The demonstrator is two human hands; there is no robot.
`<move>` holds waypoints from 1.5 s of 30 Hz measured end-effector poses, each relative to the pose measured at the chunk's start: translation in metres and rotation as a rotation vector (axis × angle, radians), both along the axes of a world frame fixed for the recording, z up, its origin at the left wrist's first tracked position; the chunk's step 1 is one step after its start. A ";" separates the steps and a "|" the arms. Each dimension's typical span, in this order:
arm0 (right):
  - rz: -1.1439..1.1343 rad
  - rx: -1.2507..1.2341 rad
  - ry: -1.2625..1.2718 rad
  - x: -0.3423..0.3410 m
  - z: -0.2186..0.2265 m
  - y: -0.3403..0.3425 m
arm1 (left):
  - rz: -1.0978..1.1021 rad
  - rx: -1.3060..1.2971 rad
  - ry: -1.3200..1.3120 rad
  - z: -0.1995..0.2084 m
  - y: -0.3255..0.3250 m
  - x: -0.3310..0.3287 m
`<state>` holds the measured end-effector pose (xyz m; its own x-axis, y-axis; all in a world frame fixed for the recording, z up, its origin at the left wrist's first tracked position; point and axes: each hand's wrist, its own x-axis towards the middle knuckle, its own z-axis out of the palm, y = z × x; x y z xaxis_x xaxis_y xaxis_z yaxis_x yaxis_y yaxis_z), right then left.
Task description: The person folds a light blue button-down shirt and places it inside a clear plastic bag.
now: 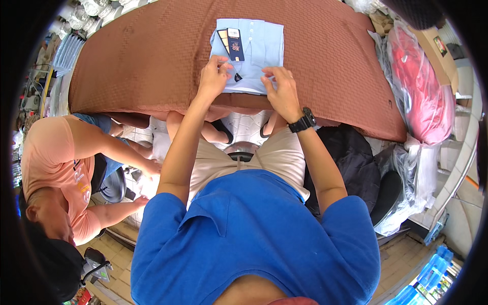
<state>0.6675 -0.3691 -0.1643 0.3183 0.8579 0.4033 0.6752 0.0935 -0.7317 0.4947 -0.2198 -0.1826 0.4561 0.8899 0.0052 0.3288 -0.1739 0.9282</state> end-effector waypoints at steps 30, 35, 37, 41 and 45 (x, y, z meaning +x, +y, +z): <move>0.162 -0.099 1.105 -0.001 -0.001 0.081 | -0.076 -0.016 -0.119 0.032 0.028 0.013; 0.141 -0.090 1.149 -0.006 -0.005 0.087 | -0.283 -0.135 -0.185 0.021 0.019 0.002; 0.145 -0.056 1.336 -0.010 -0.002 0.092 | -0.314 -0.083 -0.208 0.016 0.016 -0.002; 0.287 -0.098 1.460 -0.006 -0.006 0.110 | -0.230 -0.049 -0.150 0.009 0.013 0.002; 0.203 -0.196 1.230 -0.018 -0.008 0.122 | -0.145 -0.014 -0.138 0.005 0.012 -0.002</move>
<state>0.6495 -0.2473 -0.1725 0.2478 0.9469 -0.2048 -0.4738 -0.0659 -0.8781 0.4924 -0.2080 -0.1775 0.5753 0.8154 0.0645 0.1703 -0.1966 0.9656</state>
